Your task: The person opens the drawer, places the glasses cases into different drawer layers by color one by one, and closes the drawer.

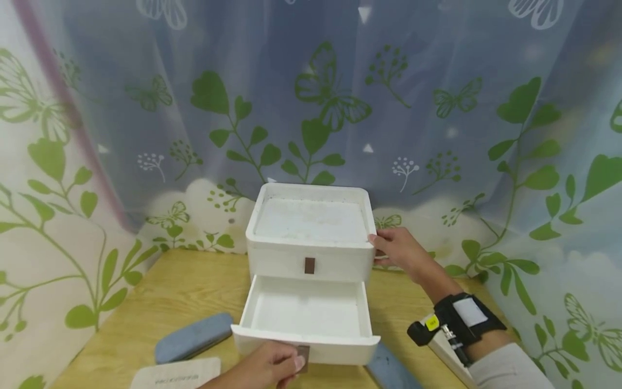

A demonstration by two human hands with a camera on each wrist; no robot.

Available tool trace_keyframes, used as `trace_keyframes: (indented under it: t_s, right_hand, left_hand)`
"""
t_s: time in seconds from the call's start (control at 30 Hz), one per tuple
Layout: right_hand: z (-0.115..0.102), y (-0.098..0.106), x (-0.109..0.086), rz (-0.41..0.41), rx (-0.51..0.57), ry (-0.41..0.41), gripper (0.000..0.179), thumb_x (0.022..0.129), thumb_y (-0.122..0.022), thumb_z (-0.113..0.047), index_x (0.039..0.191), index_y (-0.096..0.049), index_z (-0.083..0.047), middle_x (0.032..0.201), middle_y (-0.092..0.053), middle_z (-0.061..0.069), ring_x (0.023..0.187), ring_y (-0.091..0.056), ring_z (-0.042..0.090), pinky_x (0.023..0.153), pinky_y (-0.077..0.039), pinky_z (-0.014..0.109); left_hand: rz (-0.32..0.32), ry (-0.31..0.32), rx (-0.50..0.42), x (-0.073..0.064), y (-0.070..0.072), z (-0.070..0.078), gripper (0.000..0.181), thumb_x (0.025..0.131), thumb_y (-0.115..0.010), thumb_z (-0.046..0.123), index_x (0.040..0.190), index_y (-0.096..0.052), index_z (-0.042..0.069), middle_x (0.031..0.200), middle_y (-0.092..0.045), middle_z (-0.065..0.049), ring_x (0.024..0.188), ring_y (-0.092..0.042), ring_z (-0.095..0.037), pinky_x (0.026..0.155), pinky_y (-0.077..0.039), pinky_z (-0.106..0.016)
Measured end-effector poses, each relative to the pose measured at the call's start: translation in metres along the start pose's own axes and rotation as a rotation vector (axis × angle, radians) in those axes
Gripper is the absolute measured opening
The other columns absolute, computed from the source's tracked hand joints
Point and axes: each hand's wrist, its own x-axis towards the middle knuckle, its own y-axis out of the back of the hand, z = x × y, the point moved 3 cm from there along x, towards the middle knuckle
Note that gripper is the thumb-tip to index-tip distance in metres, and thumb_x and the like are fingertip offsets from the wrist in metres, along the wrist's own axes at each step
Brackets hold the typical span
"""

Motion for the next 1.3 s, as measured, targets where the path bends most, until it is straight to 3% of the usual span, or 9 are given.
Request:
trace_keyframes:
  t_s: [0.5,0.67,0.77,0.97,1.13,1.3]
  right_hand:
    - [0.0,-0.003,0.002,0.006,0.009,-0.008,0.063,0.112,-0.046,-0.032,0.158,-0.032,0.009,0.154,-0.045,0.035,0.136,-0.056,0.047,0.104,-0.056,0.046]
    - [0.001,-0.001,0.0,0.005,0.012,-0.008,0.063,0.112,-0.046,-0.032,0.158,-0.031,0.01,0.154,-0.044,0.036,0.136,-0.056,0.047,0.102,-0.058,0.043]
    - [0.002,-0.001,0.001,0.004,0.017,-0.007,0.063,0.112,-0.046,-0.031,0.158,-0.031,0.009,0.154,-0.044,0.035,0.136,-0.056,0.047,0.102,-0.057,0.043]
    - [0.004,0.0,0.001,0.008,0.011,-0.004,0.063,0.112,-0.046,-0.032,0.158,-0.031,0.009,0.153,-0.045,0.035,0.135,-0.057,0.046,0.1,-0.059,0.04]
    - [0.004,0.001,0.0,0.011,0.013,-0.004,0.063,0.112,-0.046,-0.031,0.158,-0.031,0.009,0.153,-0.045,0.036,0.134,-0.058,0.046,0.099,-0.059,0.039]
    - [0.003,0.0,0.001,0.009,0.008,0.002,0.063,0.112,-0.047,-0.031,0.157,-0.032,0.01,0.152,-0.046,0.036,0.134,-0.059,0.046,0.099,-0.059,0.038]
  left_hand:
    - [0.028,0.032,-0.007,-0.004,-0.001,-0.008,0.052,0.107,-0.058,0.034,0.082,-0.062,-0.012,0.066,-0.056,0.006,0.056,-0.045,0.001,0.056,-0.039,-0.014]
    - [-0.026,0.012,0.001,-0.008,0.009,-0.007,0.038,0.105,-0.06,0.023,0.096,-0.07,-0.012,0.077,-0.066,-0.012,0.067,-0.055,0.0,0.065,-0.047,-0.015]
    - [-0.068,0.025,0.03,-0.015,0.021,-0.004,0.034,0.105,-0.061,0.021,0.108,-0.072,-0.011,0.092,-0.071,-0.015,0.077,-0.06,0.0,0.072,-0.051,-0.017]
    - [-0.093,0.074,0.16,-0.038,0.05,0.003,0.028,0.105,-0.062,0.026,0.116,-0.075,0.004,0.108,-0.072,-0.001,0.093,-0.062,0.001,0.082,-0.052,-0.02]
    - [-0.107,0.034,0.368,-0.058,0.08,0.011,0.029,0.106,-0.059,0.033,0.121,-0.075,0.015,0.117,-0.074,0.004,0.102,-0.062,0.005,0.084,-0.053,-0.02]
    - [-0.092,0.004,0.438,-0.071,0.111,0.012,0.029,0.108,-0.057,0.031,0.12,-0.075,0.011,0.114,-0.074,0.002,0.096,-0.06,0.005,0.078,-0.053,-0.021]
